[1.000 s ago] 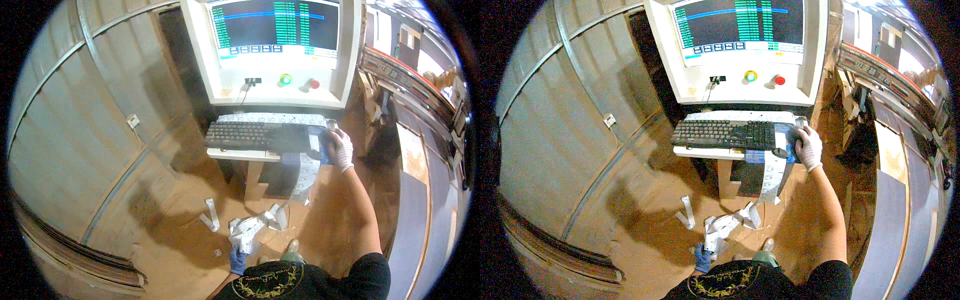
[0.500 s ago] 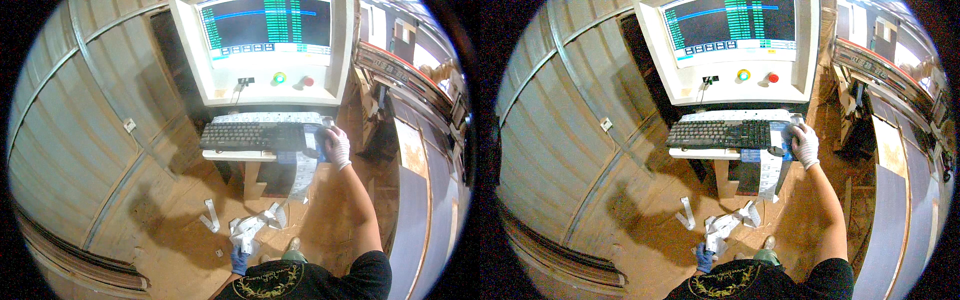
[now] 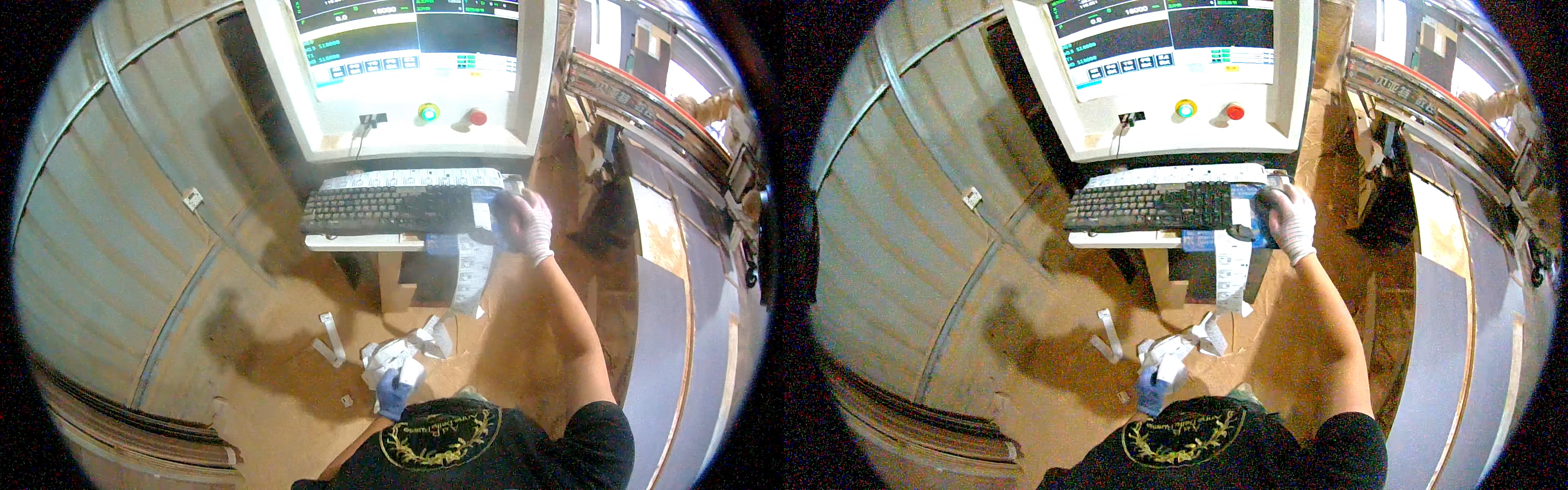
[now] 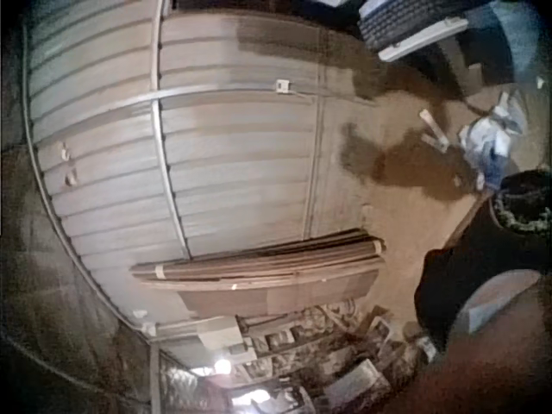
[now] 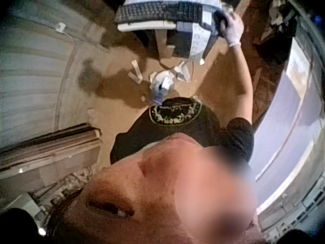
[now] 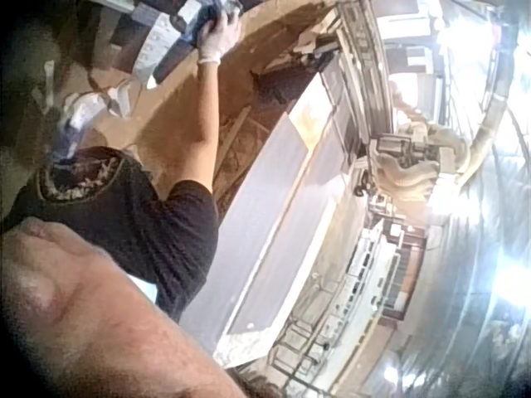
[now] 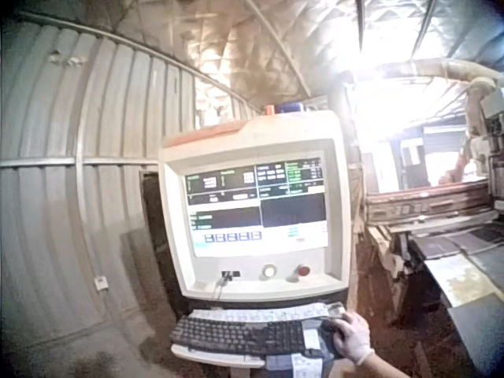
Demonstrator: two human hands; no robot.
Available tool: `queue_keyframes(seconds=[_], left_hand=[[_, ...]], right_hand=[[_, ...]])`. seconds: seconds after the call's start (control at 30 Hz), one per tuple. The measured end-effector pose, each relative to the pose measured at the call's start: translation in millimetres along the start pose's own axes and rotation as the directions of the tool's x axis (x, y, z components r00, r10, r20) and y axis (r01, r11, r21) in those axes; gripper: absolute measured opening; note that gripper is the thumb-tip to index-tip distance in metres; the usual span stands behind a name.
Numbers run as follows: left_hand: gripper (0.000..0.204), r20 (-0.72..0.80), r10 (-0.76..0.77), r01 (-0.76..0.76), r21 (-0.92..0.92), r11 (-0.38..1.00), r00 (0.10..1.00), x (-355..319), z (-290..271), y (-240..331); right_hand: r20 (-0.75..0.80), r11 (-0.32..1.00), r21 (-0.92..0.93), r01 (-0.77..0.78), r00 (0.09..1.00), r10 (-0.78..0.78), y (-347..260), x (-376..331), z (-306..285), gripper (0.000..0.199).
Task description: The person applies printed labels to large flat panels in a workshop. They retrieve labels from a printer, peel them, and affix them to the panels, then move the labeled panels to a stack.
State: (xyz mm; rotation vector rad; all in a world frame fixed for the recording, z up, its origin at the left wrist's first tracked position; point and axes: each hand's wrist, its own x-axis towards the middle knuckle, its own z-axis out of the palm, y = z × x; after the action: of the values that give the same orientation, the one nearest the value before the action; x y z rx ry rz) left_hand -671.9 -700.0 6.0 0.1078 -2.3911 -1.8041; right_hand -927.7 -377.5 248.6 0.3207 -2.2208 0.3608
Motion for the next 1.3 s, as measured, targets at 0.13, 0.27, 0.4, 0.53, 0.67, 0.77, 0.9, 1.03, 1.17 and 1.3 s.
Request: queue_keyframes(seconds=[0.13, 0.27, 0.4, 0.53, 0.67, 0.77, 0.9, 1.03, 1.17, 1.3], left_hand=[[0.023, 0.017, 0.03, -0.025, -0.241, 0.97, 0.999, 35.1, 26.5, 18.7], [0.024, 0.295, 0.2, -0.203, -0.022, 0.979, 0.934, 74.6, 52.7, 84.2], [0.017, 0.521, 0.313, -0.227, -0.223, 0.948, 0.794, 93.0, 99.0, 83.2], [0.013, 0.88, 0.191, -0.05, -0.188, 0.981, 0.434, 109.2, 135.4, 57.0], [0.027, 0.93, -0.292, 0.768, 0.351, 0.536, -0.223, 47.3, 176.1, 61.0], [0.036, 0.82, -0.221, 0.547, 0.527, 0.65, -0.528, 9.5, 194.3, 31.2], [0.033, 0.753, -0.218, 0.444, 0.568, 0.693, -0.621, -0.5, 207.4, -19.0], [0.016, 0.773, -0.289, 0.511, 0.602, 0.613, -0.565, 35.3, 285.7, -62.2], [0.044, 0.929, -0.23, 0.588, 0.363, 0.722, -0.291, 100.7, 392.5, -66.7], [0.058, 0.953, -0.288, 0.537, 0.291, 0.792, -0.092, 126.4, 438.7, -22.0]], right_hand=[[-0.277, 0.969, 0.243, 0.041, 0.96, 0.029, -44.0, -26.1, -36.6, 0.037], [0.563, 0.493, 0.663, -0.563, 0.809, 0.167, -94.3, -145.5, -60.1, 0.085], [0.759, -0.022, 0.629, -0.777, 0.608, 0.234, -115.9, -224.5, -73.1, 0.069], [0.644, -0.3, 0.65, -0.699, 0.296, 0.705, -147.8, -321.5, -59.5, 0.029], [0.304, -0.255, 0.654, -0.712, -0.061, 0.951, -185.8, -384.3, -72.5, 0.021], [0.166, -0.21, 0.778, -0.592, -0.129, 0.978, -214.1, -397.8, -67.9, 0.024], [0.086, -0.243, 0.526, -0.815, -0.233, 0.969, -240.8, -411.1, -53.2, 0.027], [-0.152, -0.304, 0.697, -0.65, -0.547, 0.823, -250.2, -432.7, -48.6, 0.046], [-0.189, 0.003, 0.976, -0.216, -0.846, 0.498, -240.3, -492.4, -79.7, 0.078], [-0.328, 0.401, 0.896, -0.191, -0.894, 0.306, -240.6, -520.1, -134.9, 0.077]])
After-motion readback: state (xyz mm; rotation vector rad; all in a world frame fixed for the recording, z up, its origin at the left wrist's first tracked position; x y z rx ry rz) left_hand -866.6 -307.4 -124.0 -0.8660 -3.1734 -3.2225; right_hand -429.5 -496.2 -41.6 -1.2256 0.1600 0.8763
